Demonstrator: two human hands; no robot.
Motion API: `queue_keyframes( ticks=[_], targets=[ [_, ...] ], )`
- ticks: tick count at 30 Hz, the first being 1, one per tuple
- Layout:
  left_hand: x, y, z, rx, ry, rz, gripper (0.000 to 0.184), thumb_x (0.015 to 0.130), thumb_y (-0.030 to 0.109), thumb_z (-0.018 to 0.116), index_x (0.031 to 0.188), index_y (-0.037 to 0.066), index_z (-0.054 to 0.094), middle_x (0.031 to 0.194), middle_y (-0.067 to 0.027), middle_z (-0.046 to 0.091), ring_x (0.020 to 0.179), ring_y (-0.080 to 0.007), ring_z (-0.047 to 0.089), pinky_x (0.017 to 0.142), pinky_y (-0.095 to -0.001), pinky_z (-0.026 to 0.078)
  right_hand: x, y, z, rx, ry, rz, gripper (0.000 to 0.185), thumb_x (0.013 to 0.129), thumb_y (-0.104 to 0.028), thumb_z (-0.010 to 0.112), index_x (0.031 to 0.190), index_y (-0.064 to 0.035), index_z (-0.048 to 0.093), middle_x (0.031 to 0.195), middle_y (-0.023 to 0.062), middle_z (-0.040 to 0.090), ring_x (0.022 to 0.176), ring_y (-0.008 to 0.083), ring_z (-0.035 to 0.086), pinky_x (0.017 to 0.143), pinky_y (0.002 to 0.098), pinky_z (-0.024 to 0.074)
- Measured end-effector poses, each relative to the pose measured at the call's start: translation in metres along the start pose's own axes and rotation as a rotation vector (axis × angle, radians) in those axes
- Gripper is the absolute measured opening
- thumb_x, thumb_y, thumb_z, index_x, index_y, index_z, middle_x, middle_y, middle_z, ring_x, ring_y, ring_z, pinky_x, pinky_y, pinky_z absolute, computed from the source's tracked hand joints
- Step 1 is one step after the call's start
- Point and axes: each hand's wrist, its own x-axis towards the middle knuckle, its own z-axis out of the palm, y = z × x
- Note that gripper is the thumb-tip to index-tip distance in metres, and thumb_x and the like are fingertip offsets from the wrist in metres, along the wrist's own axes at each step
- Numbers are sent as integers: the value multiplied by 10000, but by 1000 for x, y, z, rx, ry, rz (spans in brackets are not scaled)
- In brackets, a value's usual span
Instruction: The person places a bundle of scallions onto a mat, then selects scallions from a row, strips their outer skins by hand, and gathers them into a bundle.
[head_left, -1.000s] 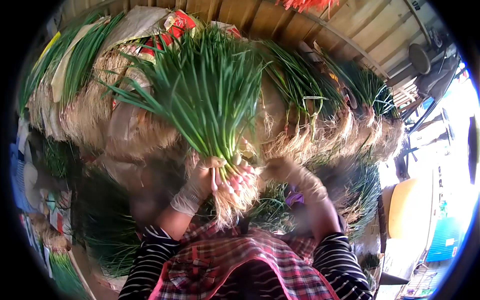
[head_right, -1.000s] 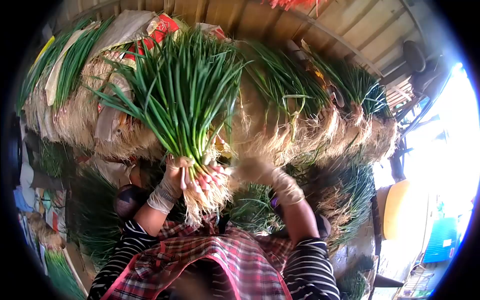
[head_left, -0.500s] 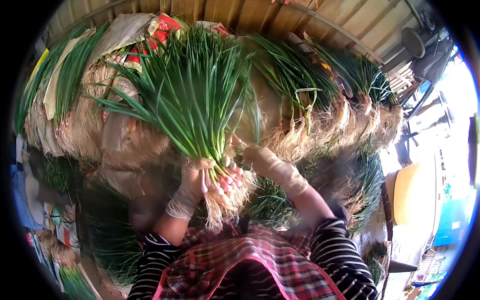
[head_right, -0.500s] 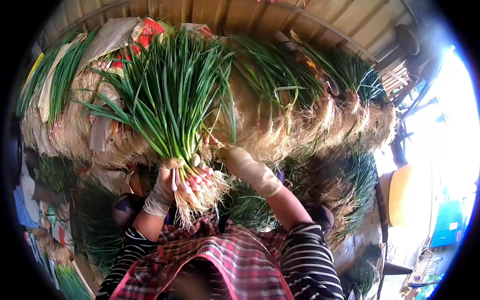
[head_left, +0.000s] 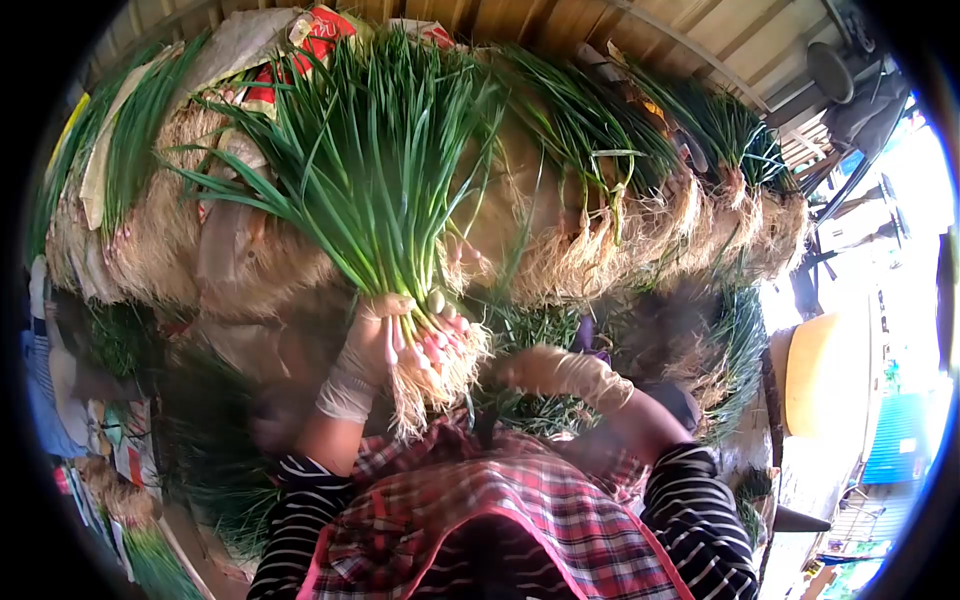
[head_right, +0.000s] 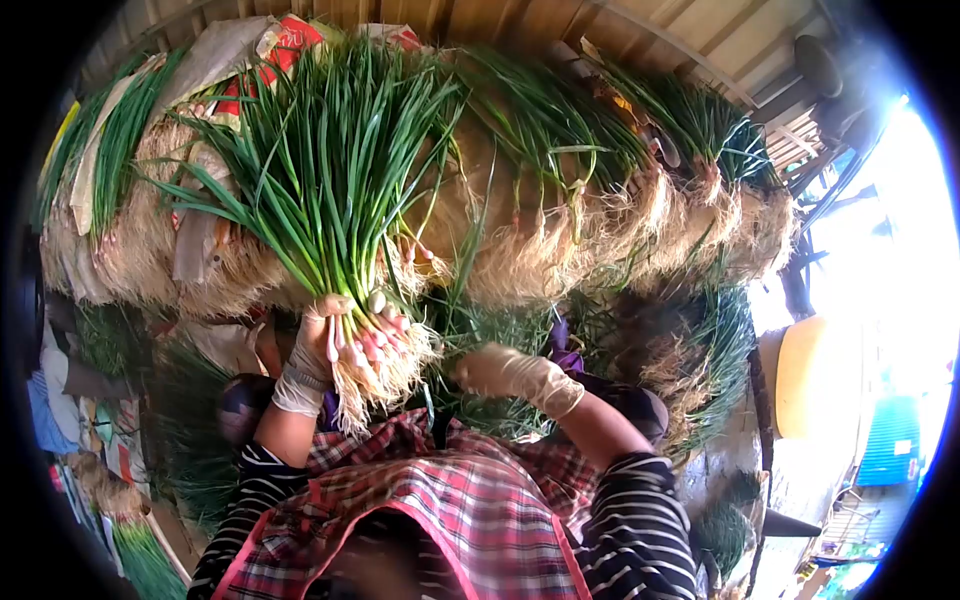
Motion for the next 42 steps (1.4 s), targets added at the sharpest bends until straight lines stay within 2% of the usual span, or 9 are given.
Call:
queue_keyframes(
  ticks=[7, 10, 11, 14, 31, 34, 35, 37, 42],
  targets=[
    [-5, 6, 10, 2, 45, 9, 393, 650, 182, 546, 955, -62, 501, 886, -196, 558, 975, -387, 533, 721, -482, 502, 78, 38, 37, 1656, 690, 301, 336, 839, -243, 589, 1100, -32, 566, 979, 104, 625, 795, 159, 627, 747, 273, 499],
    [-18, 6, 23, -199, -125, 20, 380, 660, 221, 545, 931, -42, 498, 927, -195, 561, 1004, -386, 523, 844, -557, 427, -48, 19, -22, 1494, 1325, 517, 185, 846, -249, 556, 868, -90, 647, 610, 21, 582, 502, 79, 501, 460, 226, 410],
    [-22, 11, 24, -184, -229, 14, 365, 684, 239, 541, 925, -31, 490, 932, -193, 559, 1015, -387, 525, 852, -552, 432, -96, 32, -36, 1439, 1315, 685, 340, 757, -275, 559, 992, -39, 626, 656, 23, 544, 537, 127, 486, 596, 286, 420],
    [-22, 21, 14, -223, -373, -68, 360, 757, 186, 509, 1006, -55, 413, 1018, -227, 521, 1083, -442, 484, 884, -585, 418, -161, 49, -88, 1021, 1948, 407, 212, 875, -143, 485, 1034, -62, 598, 637, -2, 544, 504, 50, 463, 432, 222, 404],
    [3, -11, 5, 51, -84, 59, 303, 725, 160, 534, 966, -24, 527, 987, -279, 570, 935, -409, 575, 794, -577, 467, 18, 24, -65, 302, 590, 63, 179, 804, -109, 553, 965, -53, 609, 796, 95, 629, 666, 204, 592, 615, 301, 487],
    [-15, 36, 38, -27, -372, -67, 237, 709, 172, 562, 906, 46, 524, 875, -163, 575, 945, -393, 549, 844, -640, 395, -1, 113, -38, 10, 948, 160, 104, 832, -71, 530, 895, -60, 611, 743, 75, 607, 669, 167, 597, 609, 273, 515],
    [-23, 26, 45, -69, -131, 197, 322, 696, 167, 570, 987, 43, 505, 840, -145, 561, 885, -364, 563, 865, -604, 400, -50, 97, -78, 787, 910, 451, 118, 836, -78, 530, 919, -63, 613, 759, 83, 613, 690, 168, 604, 626, 278, 518],
    [-8, 21, 37, 9, -234, 241, 446, 688, 171, 575, 1098, 33, 464, 828, -132, 560, 868, -331, 569, 887, -560, 397, -51, 180, -75, -280, 1009, 779, 147, 864, -116, 523, 968, -77, 619, 838, 102, 635, 704, 153, 605, 651, 283, 511],
    [8, 2, 28, -101, -124, 201, 584, 696, 174, 588, 1215, 9, 379, 925, -182, 558, 877, -423, 566, 762, -520, 479, -64, 134, -132, 995, 1287, 768, 120, 819, -33, 544, 925, -37, 599, 764, 36, 618, 593, 100, 538, 477, 226, 424]
  ],
)
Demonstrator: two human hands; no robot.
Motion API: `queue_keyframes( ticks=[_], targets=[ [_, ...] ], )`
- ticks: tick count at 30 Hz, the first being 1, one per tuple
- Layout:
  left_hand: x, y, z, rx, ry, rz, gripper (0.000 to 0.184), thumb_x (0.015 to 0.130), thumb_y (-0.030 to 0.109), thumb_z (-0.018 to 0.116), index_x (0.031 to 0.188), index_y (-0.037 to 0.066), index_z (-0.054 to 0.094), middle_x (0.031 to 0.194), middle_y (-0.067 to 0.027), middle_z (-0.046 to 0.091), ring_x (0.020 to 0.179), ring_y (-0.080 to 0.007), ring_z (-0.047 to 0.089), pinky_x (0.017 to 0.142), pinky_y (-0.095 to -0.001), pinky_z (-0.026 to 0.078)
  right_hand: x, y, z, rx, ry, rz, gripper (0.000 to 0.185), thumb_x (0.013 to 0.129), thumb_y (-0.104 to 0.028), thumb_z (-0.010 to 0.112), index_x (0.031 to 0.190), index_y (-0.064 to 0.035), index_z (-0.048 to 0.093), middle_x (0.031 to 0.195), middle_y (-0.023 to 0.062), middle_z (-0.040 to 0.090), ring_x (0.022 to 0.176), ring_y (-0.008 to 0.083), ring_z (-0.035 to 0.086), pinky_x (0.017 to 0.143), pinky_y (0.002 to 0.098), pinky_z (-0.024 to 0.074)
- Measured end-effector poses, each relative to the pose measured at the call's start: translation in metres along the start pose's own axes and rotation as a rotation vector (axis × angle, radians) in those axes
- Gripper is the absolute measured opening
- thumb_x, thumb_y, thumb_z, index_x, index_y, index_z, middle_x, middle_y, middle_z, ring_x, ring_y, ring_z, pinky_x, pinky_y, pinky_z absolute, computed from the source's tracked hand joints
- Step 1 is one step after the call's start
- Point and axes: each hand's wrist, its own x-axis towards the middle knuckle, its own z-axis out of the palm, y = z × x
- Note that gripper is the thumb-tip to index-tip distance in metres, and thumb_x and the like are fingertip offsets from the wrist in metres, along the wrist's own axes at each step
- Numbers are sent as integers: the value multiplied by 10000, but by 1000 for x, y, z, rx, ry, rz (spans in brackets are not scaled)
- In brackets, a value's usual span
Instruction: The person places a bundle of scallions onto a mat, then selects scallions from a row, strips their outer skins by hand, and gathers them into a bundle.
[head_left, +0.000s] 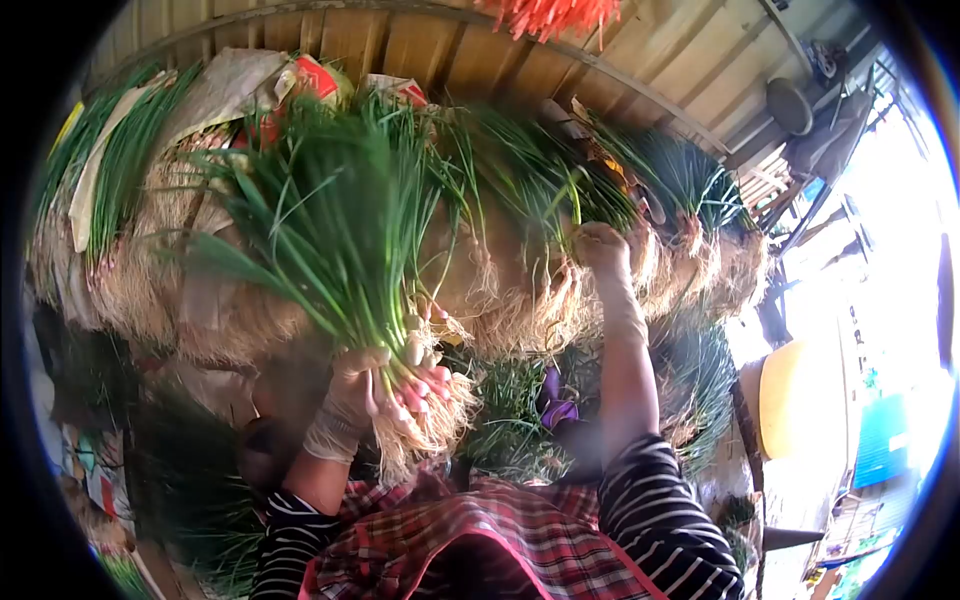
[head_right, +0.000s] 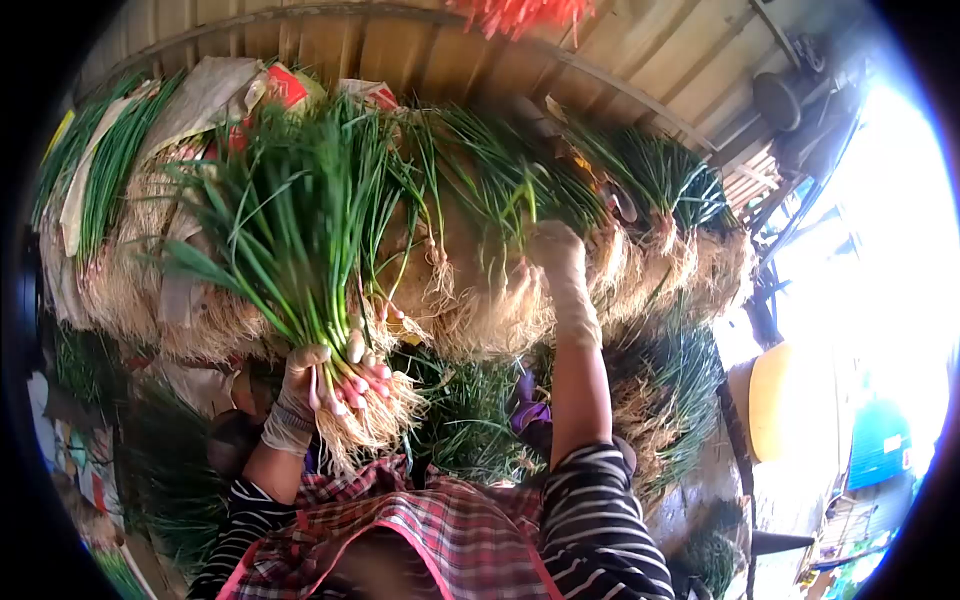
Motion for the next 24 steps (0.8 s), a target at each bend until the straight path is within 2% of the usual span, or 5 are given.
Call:
queue_keyframes(
  ticks=[1, 5, 13, 21, 24],
  targets=[
    [0, 1, -1, -44, -5, -38, 574, 698, 169, 587, 1214, 15, 388, 940, -198, 557, 883, -439, 562, 748, -527, 485, 13, 37, -6, 675, -316, -258, 144, 820, -39, 544, 959, -25, 582, 732, 17, 595, 589, 78, 512, 496, 194, 406],
    [9, -7, -7, -38, -57, -48, 539, 710, 150, 573, 1194, -1, 390, 963, -211, 564, 869, -426, 581, 744, -574, 485, -42, 0, 0, 921, -356, -41, 195, 799, -12, 536, 986, -32, 584, 737, 22, 599, 548, 64, 487, 475, 188, 416],
    [11, -15, -16, -57, 27, -126, 623, 726, 150, 547, 1280, -15, 314, 1051, -339, 510, 856, -456, 583, 731, -556, 503, -159, 0, 65, 92, -412, -593, 276, 809, 33, 527, 1069, -57, 546, 896, 127, 623, 765, 222, 622, 664, 309, 509],
    [11, -18, -39, -284, -78, -67, 462, 715, 102, 517, 1139, -62, 436, 1002, -308, 554, 823, -503, 570, 726, -591, 483, -169, 19, 64, 363, -468, -838, 396, 728, 150, 558, 1055, -73, 554, 862, 43, 615, 731, 131, 586, 648, 260, 498],
    [13, -13, -8, -39, 56, -66, 510, 701, 118, 539, 1164, -56, 412, 962, -280, 569, 826, -389, 608, 773, -518, 504, -145, -2, 45, 572, -697, -331, 468, 782, 18, 555, 1228, -32, 420, 1135, 161, 534, 869, 159, 598, 709, 264, 531]
  ],
)
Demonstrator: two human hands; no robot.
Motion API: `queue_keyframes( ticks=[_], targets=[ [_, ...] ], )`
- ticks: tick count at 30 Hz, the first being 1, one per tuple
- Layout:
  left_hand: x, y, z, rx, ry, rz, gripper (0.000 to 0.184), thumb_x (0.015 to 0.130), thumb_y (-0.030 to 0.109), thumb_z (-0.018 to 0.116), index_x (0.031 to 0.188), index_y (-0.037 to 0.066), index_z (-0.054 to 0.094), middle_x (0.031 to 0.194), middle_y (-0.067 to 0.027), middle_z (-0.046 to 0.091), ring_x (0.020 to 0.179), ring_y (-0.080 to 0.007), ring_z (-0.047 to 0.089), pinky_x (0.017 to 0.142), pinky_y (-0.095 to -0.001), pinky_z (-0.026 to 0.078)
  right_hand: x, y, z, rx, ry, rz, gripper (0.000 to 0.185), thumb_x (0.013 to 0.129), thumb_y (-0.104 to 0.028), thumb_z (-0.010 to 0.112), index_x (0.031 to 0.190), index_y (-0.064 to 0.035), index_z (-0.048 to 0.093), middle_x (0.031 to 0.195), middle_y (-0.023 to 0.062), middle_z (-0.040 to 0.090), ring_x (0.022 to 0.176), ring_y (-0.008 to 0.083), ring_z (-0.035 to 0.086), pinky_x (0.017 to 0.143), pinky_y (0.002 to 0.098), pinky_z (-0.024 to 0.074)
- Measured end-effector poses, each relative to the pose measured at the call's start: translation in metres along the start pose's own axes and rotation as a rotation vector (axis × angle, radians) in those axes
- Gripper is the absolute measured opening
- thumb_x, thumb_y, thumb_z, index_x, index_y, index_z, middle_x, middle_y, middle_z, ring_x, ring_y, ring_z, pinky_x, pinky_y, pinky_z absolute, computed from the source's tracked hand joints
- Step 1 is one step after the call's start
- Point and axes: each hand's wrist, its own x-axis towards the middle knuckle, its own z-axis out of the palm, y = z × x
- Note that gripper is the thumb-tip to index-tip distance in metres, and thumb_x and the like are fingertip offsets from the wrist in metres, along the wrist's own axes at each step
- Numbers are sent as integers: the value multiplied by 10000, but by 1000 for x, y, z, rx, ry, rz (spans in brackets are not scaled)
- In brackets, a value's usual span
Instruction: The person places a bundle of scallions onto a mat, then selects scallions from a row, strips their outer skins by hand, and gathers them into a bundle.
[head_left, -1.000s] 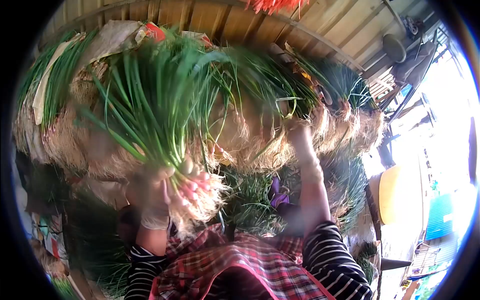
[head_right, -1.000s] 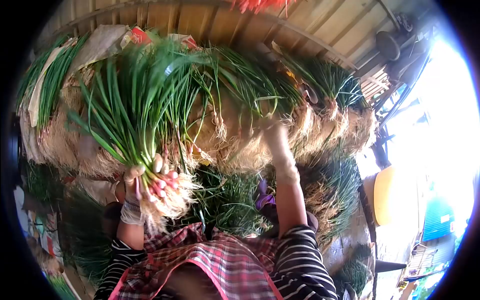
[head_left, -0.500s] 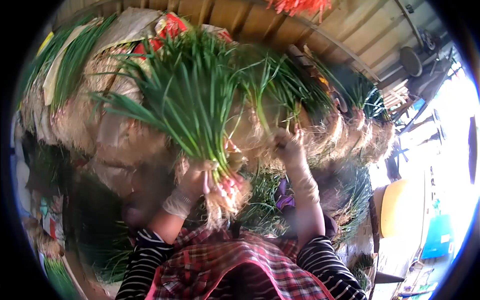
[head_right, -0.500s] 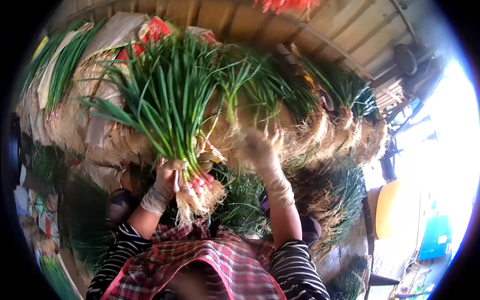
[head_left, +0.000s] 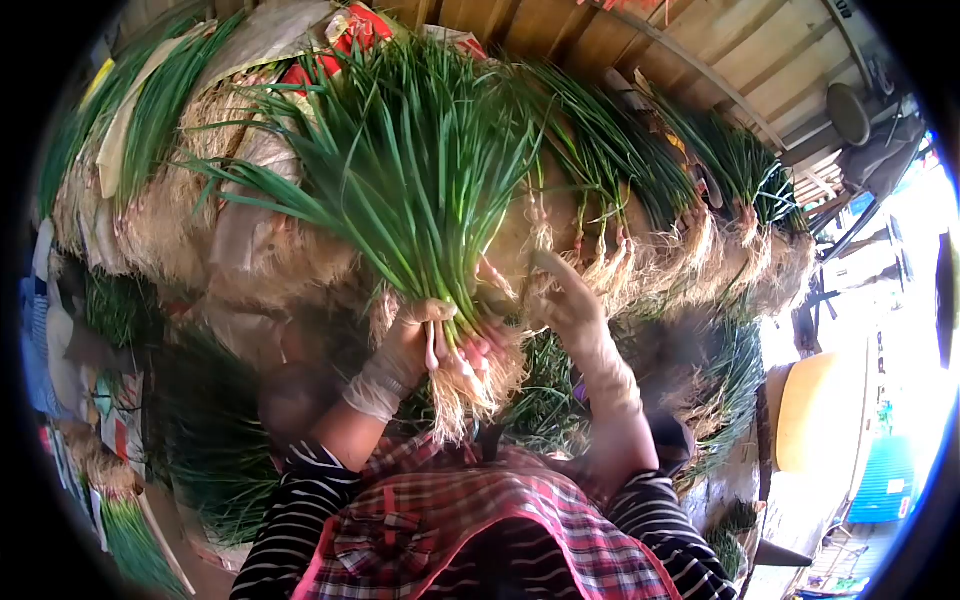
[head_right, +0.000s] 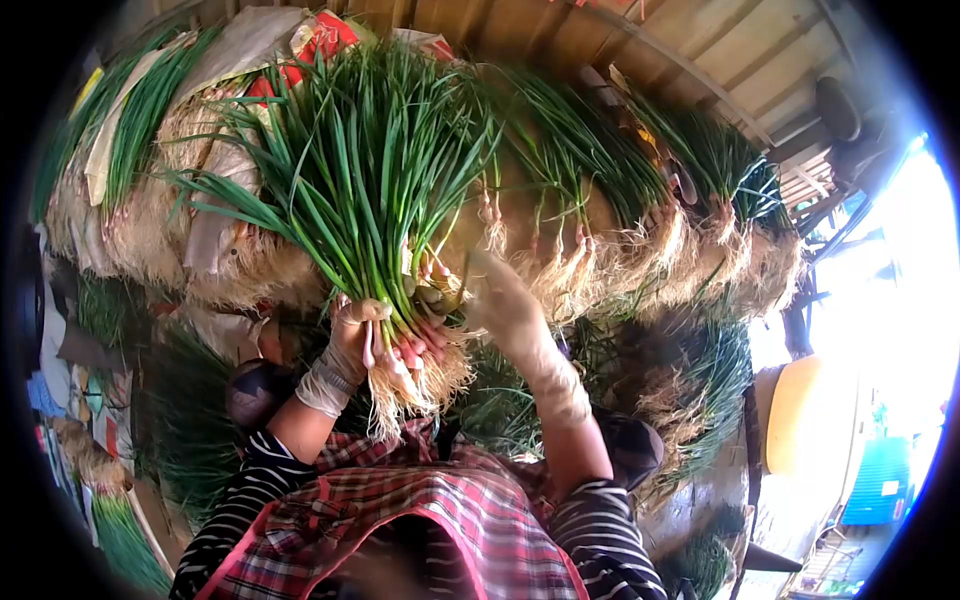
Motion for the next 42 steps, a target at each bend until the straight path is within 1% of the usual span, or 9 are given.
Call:
queue_keyframes(
  ticks=[4, 7, 17, 20, 26, 29, 35, 39, 42],
  targets=[
    [-2, 4, 12, 119, -95, 37, 537, 702, 155, 527, 1167, -84, 404, 971, -266, 572, 851, -382, 598, 793, -510, 493, 34, 25, 2, -183, -411, -262, 642, 796, -102, 608, 1350, -55, 287, 1188, 184, 513, 726, 165, 628, 670, 280, 537],
    [-3, 6, -12, 159, -70, -49, 593, 695, 161, 522, 1202, -112, 374, 1019, -258, 556, 877, -365, 593, 761, -471, 514, 35, 20, 2, -562, -204, -215, 309, 782, -92, 612, 1089, -110, 582, 840, 98, 645, 709, 206, 635, 660, 298, 529],
    [-3, 5, -9, 135, 184, 39, 399, 677, 89, 560, 1055, -13, 481, 948, -211, 559, 844, -379, 589, 703, -513, 527, 85, 30, 36, -1268, -153, -798, 148, 727, -17, 565, 863, -73, 565, 887, 76, 600, 597, 186, 589, 531, 296, 518],
    [-10, 4, -2, 37, 75, 36, 383, 682, 77, 554, 1046, -14, 478, 954, -168, 546, 899, -311, 550, 762, -479, 507, 102, 51, 0, -689, 186, -141, 65, 817, -101, 522, 812, -59, 571, 656, 72, 584, 582, 164, 567, 500, 279, 489],
    [-8, 7, -18, 102, 112, 122, 512, 673, 34, 591, 1153, -55, 437, 1101, -242, 527, 989, -363, 555, 757, -476, 520, 12, 40, -33, -1013, -796, -118, 177, 849, -194, 534, 941, -73, 624, 924, 73, 645, 743, 144, 620, 642, 291, 504],
    [-5, 4, -23, 183, 176, 67, 576, 680, 110, 615, 1185, -68, 401, 975, -206, 566, 847, -331, 592, 732, -450, 526, 28, 41, -86, -737, 294, 40, 150, 834, -178, 551, 864, -69, 650, 787, 100, 648, 698, 212, 627, 628, 289, 498],
    [-4, 18, 21, 120, -140, 336, 444, 684, 83, 627, 1099, 34, 477, 895, -104, 530, 815, -245, 548, 754, -388, 521, 60, 16, -134, -911, 661, 199, 324, 792, -344, 544, 812, -43, 662, 698, 144, 639, 694, 264, 632, 629, 406, 482],
    [-1, 29, 26, 89, -22, 304, 420, 695, 79, 640, 1084, 28, 488, 905, -107, 564, 883, -292, 570, 733, -453, 530, 72, 51, -144, -1598, 165, 366, 266, 791, -263, 573, 957, -67, 644, 793, 131, 657, 638, 238, 642, 610, 364, 523],
    [3, 22, 16, 141, 70, 286, 448, 706, 91, 650, 1108, 6, 474, 898, -114, 567, 869, -290, 571, 738, -469, 521, 80, -4, -158, -1319, 229, 457, 197, 847, -202, 529, 949, -57, 615, 805, 111, 643, 643, 167, 616, 546, 269, 507]
  ],
)
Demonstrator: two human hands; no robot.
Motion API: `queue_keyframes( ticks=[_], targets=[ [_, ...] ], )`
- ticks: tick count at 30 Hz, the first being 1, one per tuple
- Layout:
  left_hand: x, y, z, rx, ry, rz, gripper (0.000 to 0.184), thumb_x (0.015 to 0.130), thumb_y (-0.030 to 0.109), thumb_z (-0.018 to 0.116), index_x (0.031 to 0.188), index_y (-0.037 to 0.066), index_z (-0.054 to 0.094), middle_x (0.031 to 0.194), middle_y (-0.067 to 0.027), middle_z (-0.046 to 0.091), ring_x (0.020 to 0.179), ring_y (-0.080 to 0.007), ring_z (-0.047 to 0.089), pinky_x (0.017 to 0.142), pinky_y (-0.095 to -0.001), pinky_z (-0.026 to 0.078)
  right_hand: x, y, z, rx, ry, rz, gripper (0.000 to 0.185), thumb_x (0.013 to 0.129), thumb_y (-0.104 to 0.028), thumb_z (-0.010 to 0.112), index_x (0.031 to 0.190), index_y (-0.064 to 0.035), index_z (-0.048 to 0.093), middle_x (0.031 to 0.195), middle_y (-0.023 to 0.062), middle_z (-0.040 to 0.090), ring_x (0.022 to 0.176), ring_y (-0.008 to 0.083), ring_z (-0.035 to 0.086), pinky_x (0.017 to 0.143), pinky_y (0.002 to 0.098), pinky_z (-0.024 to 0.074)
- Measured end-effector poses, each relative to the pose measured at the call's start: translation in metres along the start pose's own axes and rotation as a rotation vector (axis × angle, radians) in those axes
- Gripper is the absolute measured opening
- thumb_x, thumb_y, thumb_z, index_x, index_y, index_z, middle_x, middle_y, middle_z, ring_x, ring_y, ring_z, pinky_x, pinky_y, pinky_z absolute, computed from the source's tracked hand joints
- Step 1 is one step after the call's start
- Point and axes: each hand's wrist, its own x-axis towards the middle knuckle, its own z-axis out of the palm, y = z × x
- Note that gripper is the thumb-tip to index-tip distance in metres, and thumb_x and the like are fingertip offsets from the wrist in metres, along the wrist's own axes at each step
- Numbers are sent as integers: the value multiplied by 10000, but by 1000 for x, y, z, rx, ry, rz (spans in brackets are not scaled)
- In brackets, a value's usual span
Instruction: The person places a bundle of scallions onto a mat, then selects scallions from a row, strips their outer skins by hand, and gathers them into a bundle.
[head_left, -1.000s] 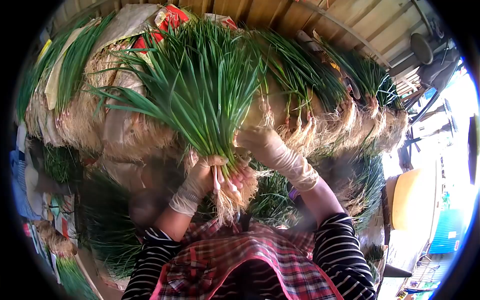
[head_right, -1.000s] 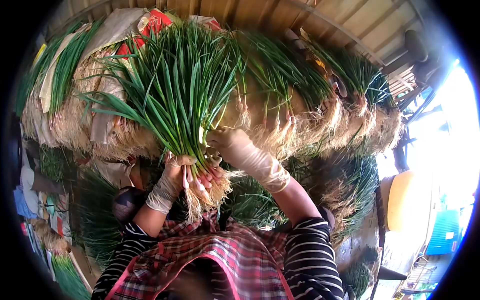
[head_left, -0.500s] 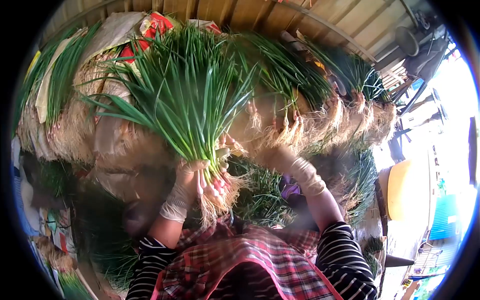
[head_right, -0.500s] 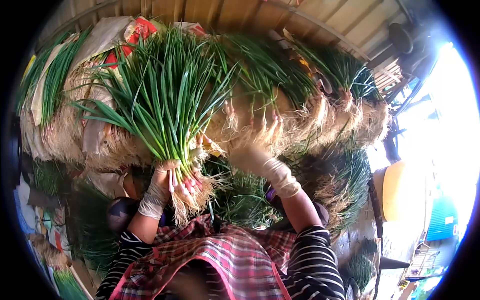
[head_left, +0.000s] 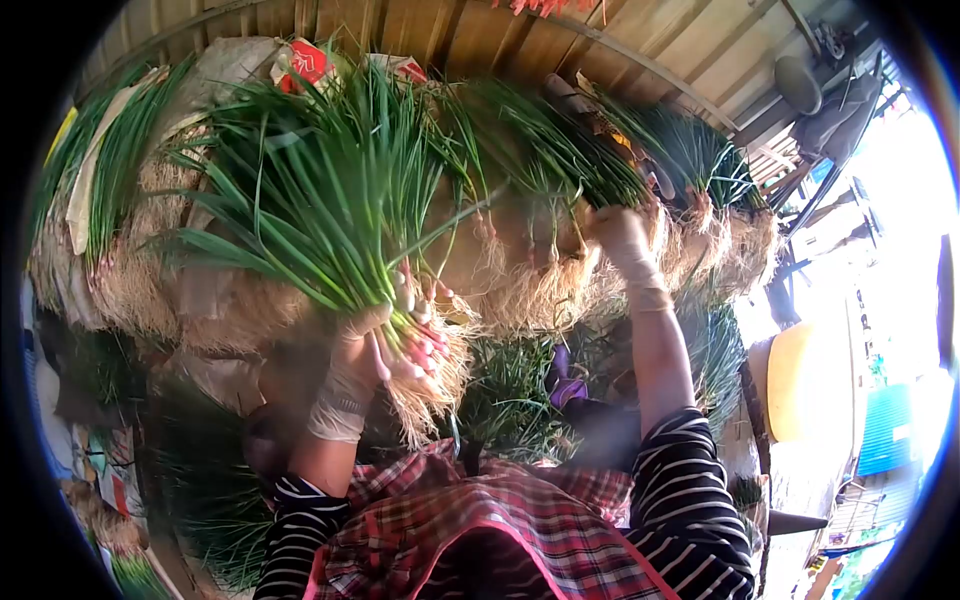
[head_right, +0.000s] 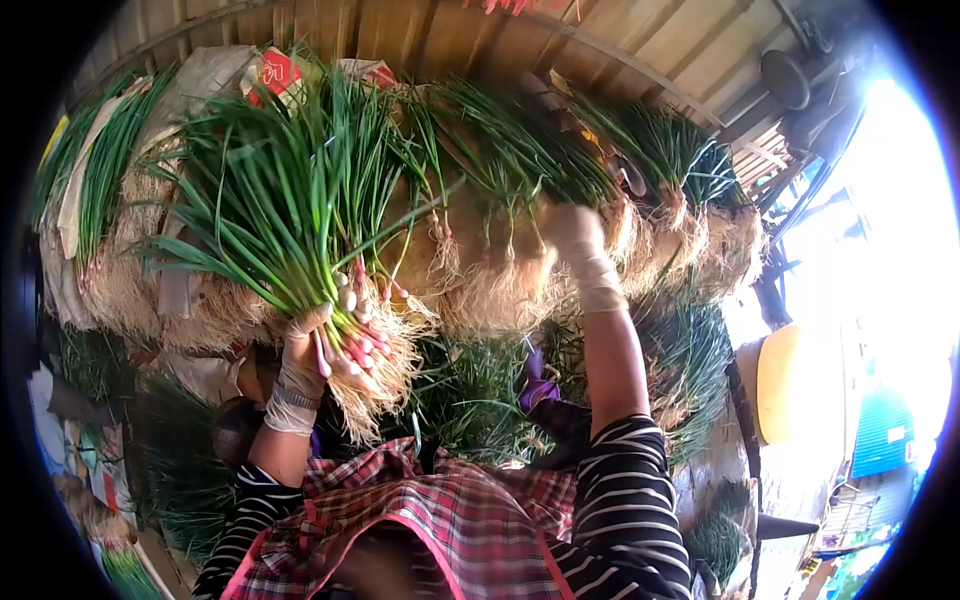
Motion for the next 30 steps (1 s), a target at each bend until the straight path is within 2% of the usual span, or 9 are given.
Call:
queue_keyframes(
  ticks=[3, 5, 8, 11, 13, 23, 25, 26, 30],
  targets=[
    [-2, 2, 0, -60, -20, -34, 484, 705, 92, 647, 1138, 0, 450, 908, -129, 560, 863, -289, 571, 735, -477, 520, -5, 12, -29, 905, 156, -112, 147, 871, -136, 497, 887, -56, 620, 701, 98, 610, 480, 121, 507, 481, 239, 459],
    [-2, 4, 1, -61, -89, -88, 505, 700, 89, 643, 1152, -3, 438, 931, -140, 553, 866, -292, 571, 731, -482, 520, 16, 13, -7, 52, -177, -35, 167, 886, -99, 447, 925, -15, 585, 648, 57, 566, 497, 92, 507, 427, 210, 415],
    [1, 2, -4, -43, -110, -179, 566, 676, 81, 633, 1192, -1, 413, 960, -170, 542, 877, -311, 575, 681, -475, 539, -27, -8, 19, 840, -27, -126, 188, 865, -68, 484, 1029, -7, 553, 706, 69, 577, 546, 130, 555, 460, 220, 458],
    [2, -10, -18, -51, -196, -303, 521, 689, 82, 586, 1171, -27, 419, 1004, -196, 583, 835, -380, 604, 723, -543, 515, -108, -83, 39, 1540, -364, -165, 143, 847, -51, 523, 973, -30, 589, 702, 56, 583, 523, 104, 516, 532, 261, 508],
    [-9, -11, -11, 112, 61, -298, 573, 707, 134, 568, 1208, -72, 381, 1001, -249, 582, 755, -376, 626, 661, -479, 546, -132, -98, 104, 1119, -194, -525, 264, 791, -19, 596, 1052, -62, 589, 765, 76, 610, 631, 141, 582, 625, 263, 524],
    [-11, -13, -18, -42, -50, -255, 338, 714, 131, 586, 990, -26, 472, 868, -184, 555, 842, -386, 591, 751, -633, 453, -95, -158, 32, 972, -496, -559, 455, 839, -97, 555, 1270, -100, 411, 1070, 77, 589, 939, 191, 584, 870, 348, 477],
    [-11, -9, -18, 87, 37, -264, 333, 718, 134, 582, 994, -21, 480, 867, -198, 564, 816, -387, 597, 748, -625, 459, -90, -169, 49, 380, -302, -792, 309, 872, -112, 489, 1179, -125, 518, 1025, 56, 616, 871, 219, 615, 821, 359, 510],
    [-12, -8, -18, 147, 91, -281, 330, 719, 134, 580, 995, -20, 484, 866, -205, 569, 805, -387, 600, 746, -622, 461, -84, -168, 61, 356, 114, -1073, 108, 777, -32, 555, 871, -23, 607, 727, 110, 607, 653, 208, 598, 583, 265, 527],
    [-18, -9, -19, 32, 140, -336, 278, 727, 138, 575, 958, -7, 521, 861, -252, 584, 791, -421, 602, 699, -587, 497, -42, -146, -1, 214, -158, -402, 256, 845, -66, 500, 1094, -67, 559, 955, 70, 639, 680, 162, 633, 531, 272, 534]
  ],
)
